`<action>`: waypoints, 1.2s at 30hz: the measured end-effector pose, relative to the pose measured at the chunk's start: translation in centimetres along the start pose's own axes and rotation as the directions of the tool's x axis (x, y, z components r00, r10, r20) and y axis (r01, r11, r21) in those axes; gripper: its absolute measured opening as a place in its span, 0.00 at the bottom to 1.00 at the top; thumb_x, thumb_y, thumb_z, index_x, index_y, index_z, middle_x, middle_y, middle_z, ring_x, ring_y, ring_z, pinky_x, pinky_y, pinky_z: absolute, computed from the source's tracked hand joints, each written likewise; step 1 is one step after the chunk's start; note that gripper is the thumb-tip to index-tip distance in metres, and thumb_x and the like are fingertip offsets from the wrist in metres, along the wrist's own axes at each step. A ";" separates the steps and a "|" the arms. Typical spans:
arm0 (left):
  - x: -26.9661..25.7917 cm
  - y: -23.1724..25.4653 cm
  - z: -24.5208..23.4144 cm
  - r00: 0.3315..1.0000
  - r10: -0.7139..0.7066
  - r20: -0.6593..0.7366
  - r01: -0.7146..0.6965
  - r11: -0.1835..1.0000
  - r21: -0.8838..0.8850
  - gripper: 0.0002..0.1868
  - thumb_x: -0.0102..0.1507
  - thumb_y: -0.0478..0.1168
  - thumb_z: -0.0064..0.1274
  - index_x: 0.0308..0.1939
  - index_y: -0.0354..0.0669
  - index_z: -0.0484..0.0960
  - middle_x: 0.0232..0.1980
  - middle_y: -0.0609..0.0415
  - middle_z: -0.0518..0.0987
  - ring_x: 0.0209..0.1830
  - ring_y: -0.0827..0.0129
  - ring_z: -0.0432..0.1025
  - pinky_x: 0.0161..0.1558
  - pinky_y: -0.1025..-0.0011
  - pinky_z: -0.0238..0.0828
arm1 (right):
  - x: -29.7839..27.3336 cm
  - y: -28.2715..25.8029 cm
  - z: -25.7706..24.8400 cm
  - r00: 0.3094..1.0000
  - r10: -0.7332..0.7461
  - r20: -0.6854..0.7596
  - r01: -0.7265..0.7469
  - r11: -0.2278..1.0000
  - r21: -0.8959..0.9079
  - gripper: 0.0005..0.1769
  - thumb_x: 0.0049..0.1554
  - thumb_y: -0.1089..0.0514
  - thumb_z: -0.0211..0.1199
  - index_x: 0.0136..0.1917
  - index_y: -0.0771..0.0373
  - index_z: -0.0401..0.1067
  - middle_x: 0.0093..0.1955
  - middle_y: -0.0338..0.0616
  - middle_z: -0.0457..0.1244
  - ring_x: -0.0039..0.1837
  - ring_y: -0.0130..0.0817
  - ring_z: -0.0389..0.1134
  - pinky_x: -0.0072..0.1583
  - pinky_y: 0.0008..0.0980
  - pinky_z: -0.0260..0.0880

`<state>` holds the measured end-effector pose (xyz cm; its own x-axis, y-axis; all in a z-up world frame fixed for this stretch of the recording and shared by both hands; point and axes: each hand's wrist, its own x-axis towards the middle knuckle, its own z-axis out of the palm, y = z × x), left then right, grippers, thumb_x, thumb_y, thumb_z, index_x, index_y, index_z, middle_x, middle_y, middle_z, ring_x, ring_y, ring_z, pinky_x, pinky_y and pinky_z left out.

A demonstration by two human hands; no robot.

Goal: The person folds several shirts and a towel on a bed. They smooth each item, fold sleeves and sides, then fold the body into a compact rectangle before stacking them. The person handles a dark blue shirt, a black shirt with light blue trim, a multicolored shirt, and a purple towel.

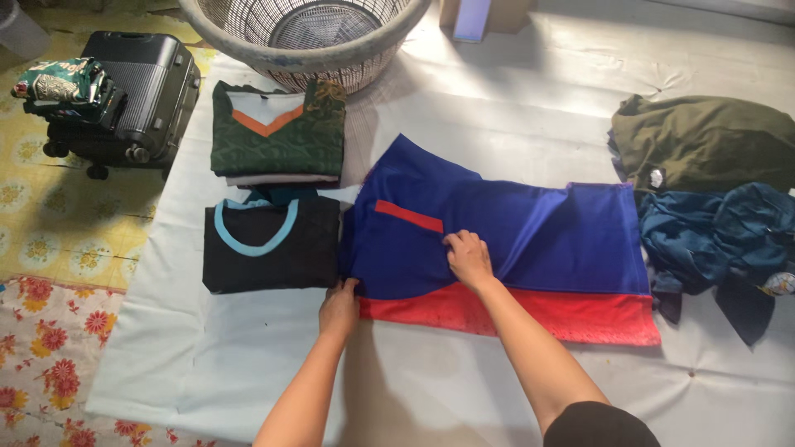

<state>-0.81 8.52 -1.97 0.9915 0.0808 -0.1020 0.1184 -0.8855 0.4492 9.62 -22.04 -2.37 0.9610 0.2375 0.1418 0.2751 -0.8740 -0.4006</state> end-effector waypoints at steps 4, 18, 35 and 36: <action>1.6 -1.0 0.6 0.965 -0.188 0.182 0.203 0.977 -0.063 0.17 0.61 0.37 0.55 0.53 0.55 0.75 0.53 0.48 0.80 0.56 0.46 0.73 0.55 0.53 0.70 | 4.0 -2.5 1.8 0.997 -0.046 -0.056 0.046 0.999 0.003 0.21 0.53 0.59 0.62 0.61 0.59 0.73 0.61 0.47 0.65 0.65 0.46 0.64 0.62 0.46 0.65; 3.2 -1.6 0.1 0.918 -0.241 0.315 0.258 0.966 -0.013 0.24 0.66 0.44 0.51 0.65 0.62 0.64 0.49 0.36 0.80 0.49 0.41 0.77 0.51 0.50 0.73 | 9.7 -7.2 5.6 0.978 0.098 0.183 -0.098 0.995 -0.010 0.30 0.54 0.60 0.62 0.70 0.51 0.67 0.56 0.47 0.64 0.64 0.48 0.61 0.71 0.48 0.53; 2.1 -2.2 2.6 0.962 -0.220 0.162 0.228 0.973 -0.029 0.24 0.68 0.42 0.46 0.69 0.60 0.66 0.51 0.27 0.78 0.52 0.37 0.74 0.53 0.50 0.72 | -1.7 -5.1 -1.5 0.851 -0.526 0.005 0.498 0.802 -0.329 0.36 0.48 0.70 0.59 0.69 0.50 0.75 0.45 0.38 0.61 0.52 0.35 0.64 0.77 0.53 0.46; 2.1 -2.1 2.6 0.958 -0.235 0.166 0.243 0.969 -0.032 0.21 0.69 0.41 0.45 0.67 0.59 0.68 0.51 0.28 0.78 0.52 0.37 0.74 0.53 0.49 0.72 | -2.5 -4.7 -1.4 0.850 -0.525 0.033 0.506 0.798 -0.326 0.35 0.49 0.69 0.60 0.69 0.50 0.73 0.45 0.38 0.61 0.53 0.35 0.64 0.78 0.55 0.46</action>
<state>0.92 9.36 -5.46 0.9128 0.2096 -0.3505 0.3577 -0.8244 0.4387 5.89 -19.14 0.44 0.6735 0.6750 0.3013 0.6964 -0.7161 0.0475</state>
